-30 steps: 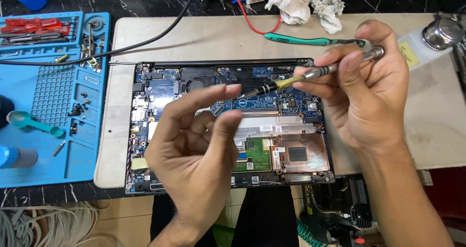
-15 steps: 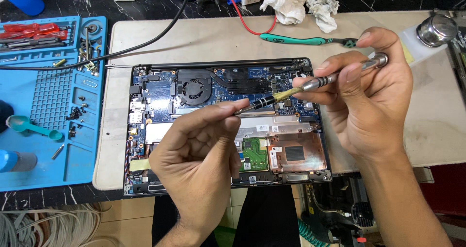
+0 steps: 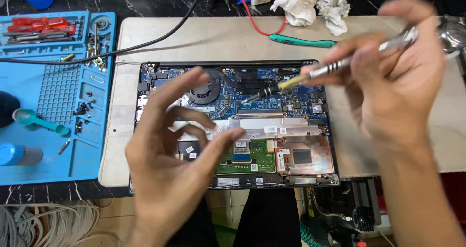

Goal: The person removes a cooling fan from a disassembled laptop motherboard, then uses a screwdriver to tighten several screws around the fan area and other parts of the board.

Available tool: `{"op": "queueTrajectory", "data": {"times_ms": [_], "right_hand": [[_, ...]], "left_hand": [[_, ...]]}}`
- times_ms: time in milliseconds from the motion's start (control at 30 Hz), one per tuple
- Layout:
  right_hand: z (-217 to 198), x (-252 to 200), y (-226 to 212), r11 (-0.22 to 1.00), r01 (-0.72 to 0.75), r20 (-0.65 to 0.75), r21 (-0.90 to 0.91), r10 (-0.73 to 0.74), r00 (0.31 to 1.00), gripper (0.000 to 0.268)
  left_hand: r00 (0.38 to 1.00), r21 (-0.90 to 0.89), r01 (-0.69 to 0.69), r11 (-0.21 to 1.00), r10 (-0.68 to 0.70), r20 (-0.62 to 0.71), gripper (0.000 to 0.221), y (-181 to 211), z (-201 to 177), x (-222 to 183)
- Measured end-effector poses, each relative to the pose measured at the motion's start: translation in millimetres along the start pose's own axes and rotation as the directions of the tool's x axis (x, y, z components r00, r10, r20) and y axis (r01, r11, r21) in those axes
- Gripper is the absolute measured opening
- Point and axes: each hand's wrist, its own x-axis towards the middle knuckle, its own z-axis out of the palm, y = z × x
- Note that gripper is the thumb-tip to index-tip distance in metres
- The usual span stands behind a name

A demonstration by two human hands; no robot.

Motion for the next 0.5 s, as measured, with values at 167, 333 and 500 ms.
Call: {"op": "queueTrajectory", "data": {"times_ms": [167, 333, 500], "right_hand": [[12, 53, -7, 0.783, 0.371, 0.355, -0.500, -0.206, 0.912, 0.036], [32, 75, 1, 0.731, 0.418, 0.497, -0.538, -0.126, 0.859, 0.030], [38, 79, 16, 0.720, 0.457, 0.557, -0.522, -0.119, 0.822, 0.020]], "left_hand": [[0.797, 0.470, -0.530, 0.705, 0.225, 0.561, 0.037, -20, -28, 44], [0.628, 0.469, -0.724, 0.506, 0.201, 0.752, 0.070, -55, -24, 68], [0.587, 0.431, -0.770, 0.471, 0.256, 0.768, 0.089, -69, -22, 74]]}}
